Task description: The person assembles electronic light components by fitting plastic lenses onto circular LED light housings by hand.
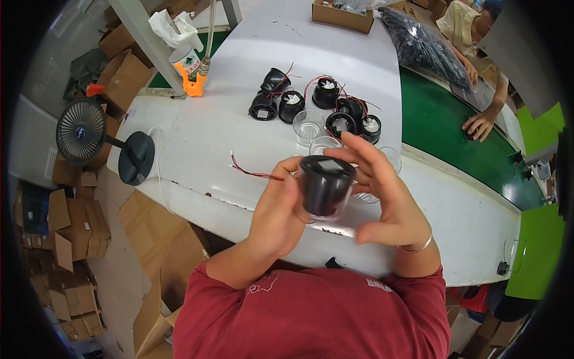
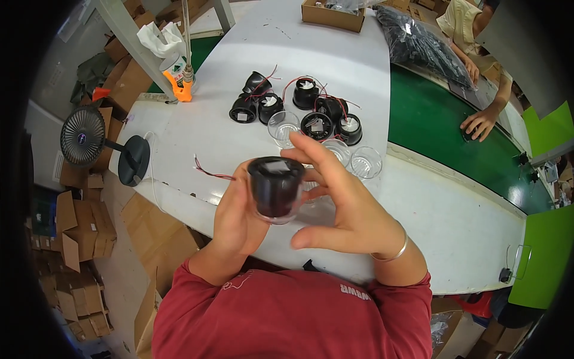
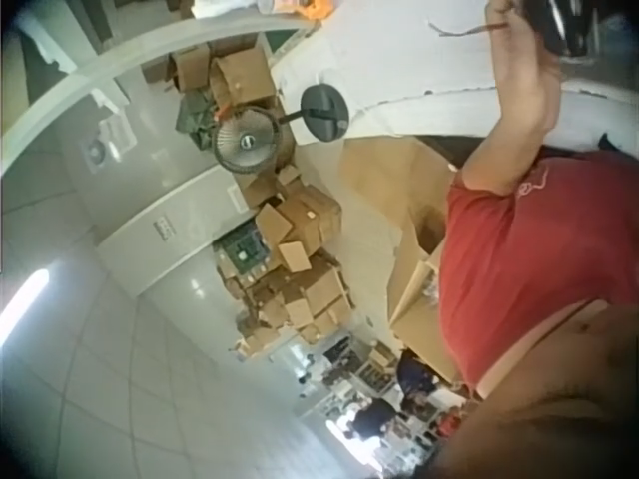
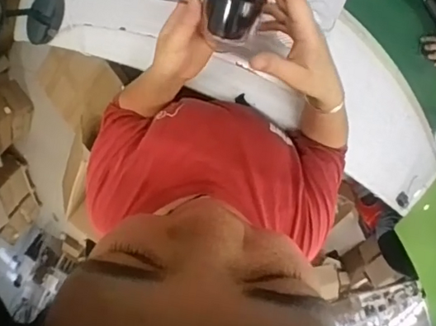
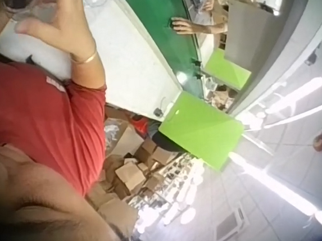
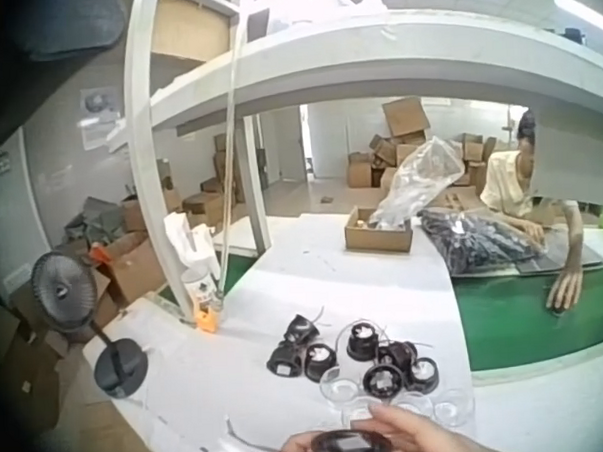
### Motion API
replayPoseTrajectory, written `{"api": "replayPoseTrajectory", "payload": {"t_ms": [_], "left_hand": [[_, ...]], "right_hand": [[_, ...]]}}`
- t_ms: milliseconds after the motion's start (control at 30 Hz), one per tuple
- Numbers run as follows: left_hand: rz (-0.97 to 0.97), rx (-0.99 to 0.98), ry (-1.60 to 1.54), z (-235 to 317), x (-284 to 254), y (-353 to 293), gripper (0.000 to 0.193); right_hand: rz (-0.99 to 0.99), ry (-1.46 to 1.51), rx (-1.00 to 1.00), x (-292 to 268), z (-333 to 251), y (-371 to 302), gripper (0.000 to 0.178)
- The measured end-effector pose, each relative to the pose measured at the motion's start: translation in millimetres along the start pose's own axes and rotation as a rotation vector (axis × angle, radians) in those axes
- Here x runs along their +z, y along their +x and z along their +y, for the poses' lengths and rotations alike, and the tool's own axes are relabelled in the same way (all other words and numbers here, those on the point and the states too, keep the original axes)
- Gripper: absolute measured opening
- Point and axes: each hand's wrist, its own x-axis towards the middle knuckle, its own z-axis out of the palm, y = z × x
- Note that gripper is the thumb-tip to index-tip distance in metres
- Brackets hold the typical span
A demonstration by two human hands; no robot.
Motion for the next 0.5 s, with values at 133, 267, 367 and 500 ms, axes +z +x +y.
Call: {"api": "replayPoseTrajectory", "payload": {"t_ms": [133, 267, 367, 500], "left_hand": [[-0.036, -0.225, -0.198, 4.6, 0.4, 9.6, 0.056], [-0.020, -0.276, -0.054, 1.3, -4.6, 8.0, 0.058], [0.077, -0.128, 0.020, 0.5, -0.1, 5.4, 0.059], [0.075, -0.023, 0.030, 4.0, 1.8, 5.0, 0.059]], "right_hand": [[0.097, -0.480, -0.178, 4.5, 0.7, 4.0, 0.087], [0.236, -0.714, -0.336, 14.2, -4.8, 4.8, 0.068], [0.233, -0.814, -0.443, 14.6, -6.6, 4.3, 0.067], [0.222, -0.872, -0.441, 20.0, -2.9, 3.2, 0.064]]}}
